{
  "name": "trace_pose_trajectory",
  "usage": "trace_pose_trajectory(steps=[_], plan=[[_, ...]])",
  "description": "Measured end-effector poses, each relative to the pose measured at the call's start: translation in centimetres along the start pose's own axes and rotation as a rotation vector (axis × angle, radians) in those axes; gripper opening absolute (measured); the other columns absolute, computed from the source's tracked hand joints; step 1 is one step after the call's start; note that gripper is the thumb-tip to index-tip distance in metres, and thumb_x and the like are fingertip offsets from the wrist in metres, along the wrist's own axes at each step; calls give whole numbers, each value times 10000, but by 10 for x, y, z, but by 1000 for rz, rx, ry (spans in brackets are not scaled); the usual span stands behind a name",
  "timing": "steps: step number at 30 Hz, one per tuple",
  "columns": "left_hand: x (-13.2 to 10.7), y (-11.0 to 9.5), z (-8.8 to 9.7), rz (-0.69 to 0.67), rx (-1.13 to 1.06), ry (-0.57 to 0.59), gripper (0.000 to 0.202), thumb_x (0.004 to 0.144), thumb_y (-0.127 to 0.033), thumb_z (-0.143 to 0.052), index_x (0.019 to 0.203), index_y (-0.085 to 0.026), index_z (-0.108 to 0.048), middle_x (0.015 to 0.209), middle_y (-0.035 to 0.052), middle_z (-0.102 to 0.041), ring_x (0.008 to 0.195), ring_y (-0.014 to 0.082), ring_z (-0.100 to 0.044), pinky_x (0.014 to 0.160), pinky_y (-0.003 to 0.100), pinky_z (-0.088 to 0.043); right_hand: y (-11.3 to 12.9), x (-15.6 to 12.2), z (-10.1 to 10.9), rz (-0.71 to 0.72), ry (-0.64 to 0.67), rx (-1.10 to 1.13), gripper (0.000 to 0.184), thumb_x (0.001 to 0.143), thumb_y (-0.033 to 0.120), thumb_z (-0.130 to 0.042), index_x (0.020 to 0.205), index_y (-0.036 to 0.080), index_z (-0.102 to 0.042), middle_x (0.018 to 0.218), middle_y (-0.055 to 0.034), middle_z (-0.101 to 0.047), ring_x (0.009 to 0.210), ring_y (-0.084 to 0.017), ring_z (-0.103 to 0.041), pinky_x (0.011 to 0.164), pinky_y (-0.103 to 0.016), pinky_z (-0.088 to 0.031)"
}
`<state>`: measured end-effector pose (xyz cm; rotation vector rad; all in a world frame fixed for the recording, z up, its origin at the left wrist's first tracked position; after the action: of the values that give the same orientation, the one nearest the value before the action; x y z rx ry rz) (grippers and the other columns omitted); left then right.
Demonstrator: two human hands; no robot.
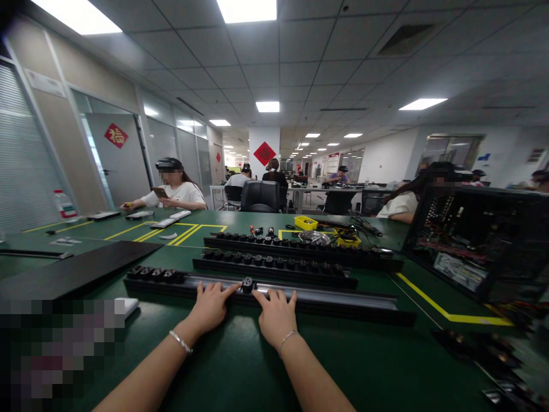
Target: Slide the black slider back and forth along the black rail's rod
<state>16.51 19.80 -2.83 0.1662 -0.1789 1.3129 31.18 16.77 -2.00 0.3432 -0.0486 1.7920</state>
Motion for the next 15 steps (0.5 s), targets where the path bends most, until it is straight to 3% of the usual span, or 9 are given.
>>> trace_pose_trajectory(steps=[15], plan=[[-1,-3,1,9,17,5,644,743,-170,-391,1313,-444,-266,1035,64,-508,1028,265,-433,954,600,-91,-3,2,-3,14,-26,-30,591,744,175,-422,1273,433,-373,1060,-51,-547,1032,-228,-441,950,-597,-63]])
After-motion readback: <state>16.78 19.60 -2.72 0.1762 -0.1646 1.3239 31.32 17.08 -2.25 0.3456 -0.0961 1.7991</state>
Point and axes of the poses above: each hand's wrist, its own x-axis towards the middle knuckle, its own z-axis out of the back of the hand, y = z × x, the point moved 10 cm from there along x, towards the middle knuckle
